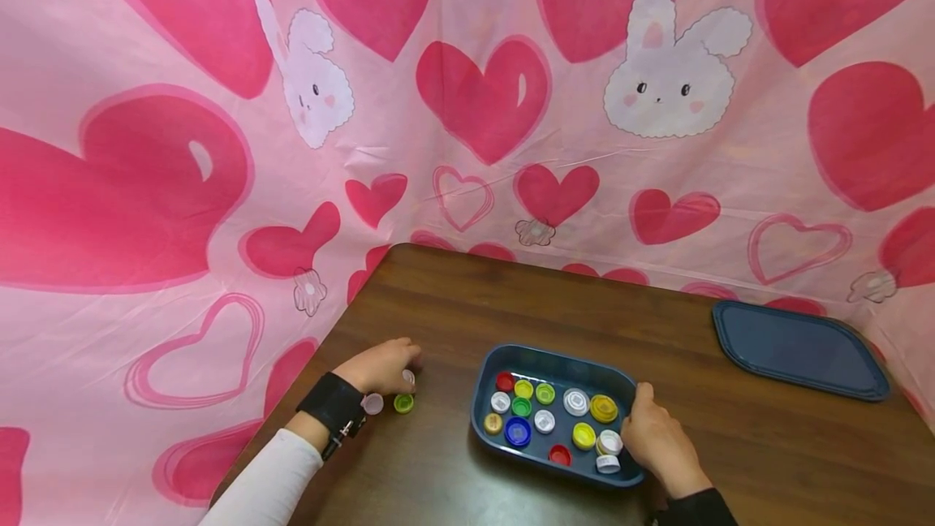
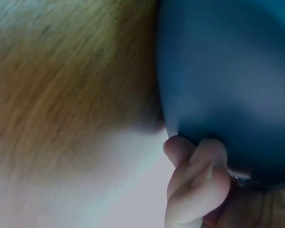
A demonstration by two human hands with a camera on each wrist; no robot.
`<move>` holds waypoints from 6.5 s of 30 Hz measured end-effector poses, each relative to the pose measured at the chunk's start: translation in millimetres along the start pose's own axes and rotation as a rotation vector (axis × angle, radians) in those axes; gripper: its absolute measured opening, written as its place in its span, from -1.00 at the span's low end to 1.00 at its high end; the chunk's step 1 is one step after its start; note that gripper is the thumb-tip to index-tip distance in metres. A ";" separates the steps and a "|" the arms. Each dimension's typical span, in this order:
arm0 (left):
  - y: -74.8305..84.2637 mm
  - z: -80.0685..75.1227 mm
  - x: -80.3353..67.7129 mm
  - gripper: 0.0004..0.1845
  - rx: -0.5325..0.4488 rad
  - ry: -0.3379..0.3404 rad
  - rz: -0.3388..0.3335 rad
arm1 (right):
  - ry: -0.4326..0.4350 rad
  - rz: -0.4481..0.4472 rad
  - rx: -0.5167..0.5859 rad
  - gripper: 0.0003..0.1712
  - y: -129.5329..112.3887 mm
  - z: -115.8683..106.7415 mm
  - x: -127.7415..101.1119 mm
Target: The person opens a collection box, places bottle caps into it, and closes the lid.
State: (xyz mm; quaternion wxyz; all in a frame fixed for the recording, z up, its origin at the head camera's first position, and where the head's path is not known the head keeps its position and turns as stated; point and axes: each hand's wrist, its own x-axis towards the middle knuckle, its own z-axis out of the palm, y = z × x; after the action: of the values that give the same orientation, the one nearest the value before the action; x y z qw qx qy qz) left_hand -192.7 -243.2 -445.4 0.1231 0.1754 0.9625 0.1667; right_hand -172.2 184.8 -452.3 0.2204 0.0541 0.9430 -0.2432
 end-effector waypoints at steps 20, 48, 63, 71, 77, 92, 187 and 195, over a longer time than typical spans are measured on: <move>2.0 1.5 3.9 -0.73 0.010 0.020 0.013 | 0.001 0.007 0.011 -0.42 0.8 -0.7 -1.5; 136.8 -25.2 53.8 -0.64 0.150 -0.148 0.298 | 0.009 -0.008 0.004 -0.42 -0.1 1.3 1.1; 153.8 -7.0 72.6 -0.76 0.283 -0.233 0.337 | 0.013 -0.012 -0.005 -0.41 -1.0 4.2 2.5; 153.4 -5.3 73.1 -0.77 0.306 -0.232 0.325 | 0.013 -0.013 -0.002 -0.41 -2.7 2.6 1.4; 151.8 -7.5 72.0 -0.76 0.287 -0.228 0.319 | 0.018 -0.016 -0.002 -0.43 -2.3 1.9 0.4; 135.0 -29.9 63.4 -0.65 0.234 -0.161 0.296 | 0.025 -0.013 -0.003 -0.45 -0.2 1.0 -0.2; 159.2 -17.6 83.0 -0.69 0.321 -0.158 0.348 | 0.035 -0.017 -0.021 -0.44 1.4 1.9 -0.8; 196.7 7.4 96.6 -0.74 0.440 -0.235 0.445 | 0.050 -0.034 -0.022 -0.44 2.1 2.1 -2.0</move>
State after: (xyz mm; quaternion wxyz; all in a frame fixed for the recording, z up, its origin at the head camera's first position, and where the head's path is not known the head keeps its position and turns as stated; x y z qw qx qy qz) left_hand -219.9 -30.9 -397.7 0.1528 0.4217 0.8927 -0.0437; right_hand -169.2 185.6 -454.0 0.1934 0.0417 0.9516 -0.2350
